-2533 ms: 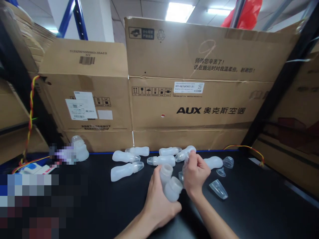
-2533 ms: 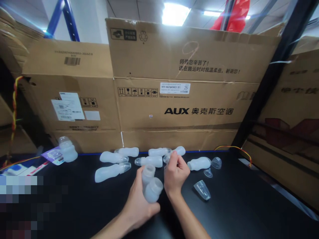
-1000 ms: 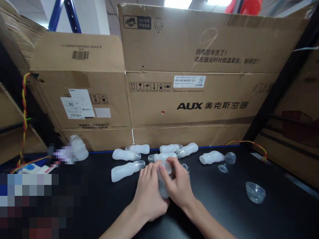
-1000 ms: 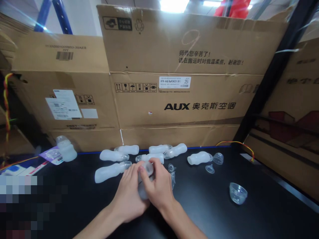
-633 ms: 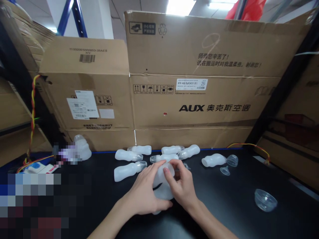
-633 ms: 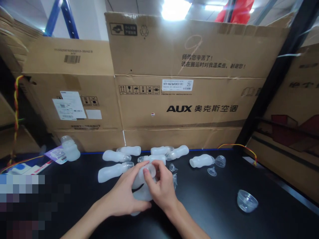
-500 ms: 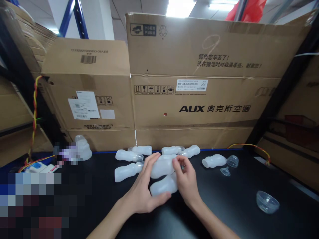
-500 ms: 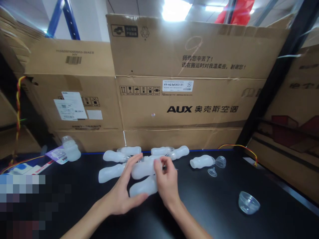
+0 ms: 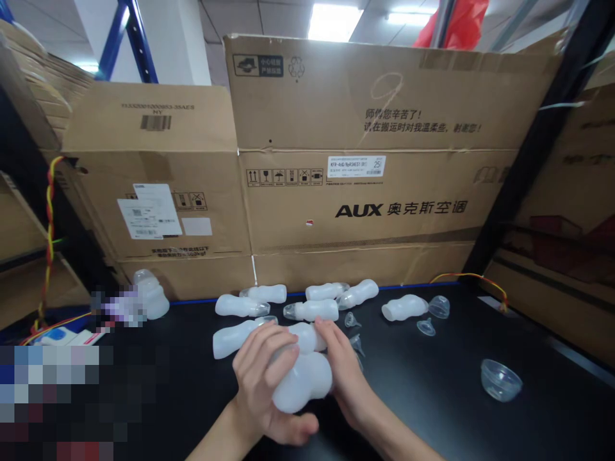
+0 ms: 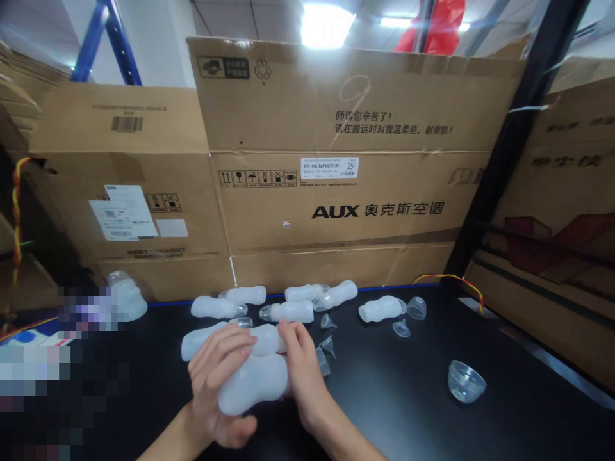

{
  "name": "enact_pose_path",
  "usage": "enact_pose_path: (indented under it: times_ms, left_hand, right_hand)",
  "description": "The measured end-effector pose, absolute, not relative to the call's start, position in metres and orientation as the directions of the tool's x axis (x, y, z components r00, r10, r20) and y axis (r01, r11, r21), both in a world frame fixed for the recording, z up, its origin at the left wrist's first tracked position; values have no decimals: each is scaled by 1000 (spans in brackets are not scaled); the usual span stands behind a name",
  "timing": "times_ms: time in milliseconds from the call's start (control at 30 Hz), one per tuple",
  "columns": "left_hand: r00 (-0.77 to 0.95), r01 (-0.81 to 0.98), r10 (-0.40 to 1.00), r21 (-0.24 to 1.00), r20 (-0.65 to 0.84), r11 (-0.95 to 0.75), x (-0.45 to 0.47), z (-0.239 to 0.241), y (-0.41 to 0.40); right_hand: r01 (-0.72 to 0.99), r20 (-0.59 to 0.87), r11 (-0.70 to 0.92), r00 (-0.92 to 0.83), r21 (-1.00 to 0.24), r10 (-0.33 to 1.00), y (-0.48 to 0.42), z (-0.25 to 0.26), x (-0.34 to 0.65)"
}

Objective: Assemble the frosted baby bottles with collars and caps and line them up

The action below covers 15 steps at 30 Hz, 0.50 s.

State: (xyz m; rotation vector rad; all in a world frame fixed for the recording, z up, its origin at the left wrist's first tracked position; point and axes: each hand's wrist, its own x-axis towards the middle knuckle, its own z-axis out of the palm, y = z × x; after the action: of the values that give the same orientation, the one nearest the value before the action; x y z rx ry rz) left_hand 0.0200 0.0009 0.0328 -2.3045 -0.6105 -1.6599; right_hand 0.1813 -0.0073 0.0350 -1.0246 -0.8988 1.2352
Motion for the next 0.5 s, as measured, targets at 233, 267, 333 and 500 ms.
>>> enact_pose_path:
  times_ms: [233, 267, 333, 500]
  left_hand:
    - [113, 401, 471, 394, 875, -827, 35, 46, -2]
    - [110, 383, 515, 442, 850, -811, 36, 46, -3]
    - [113, 349, 613, 546, 782, -761, 38, 45, -4]
    - [135, 227, 796, 763, 590, -605, 34, 39, 0]
  right_hand:
    - [-269, 116, 196, 287, -943, 951, -7, 28, 177]
    - [-268, 140, 224, 300, -937, 944, -7, 27, 177]
    - [-262, 175, 261, 311, -929, 934, -7, 27, 179]
    - [-174, 234, 301, 326, -937, 916, -4, 26, 185]
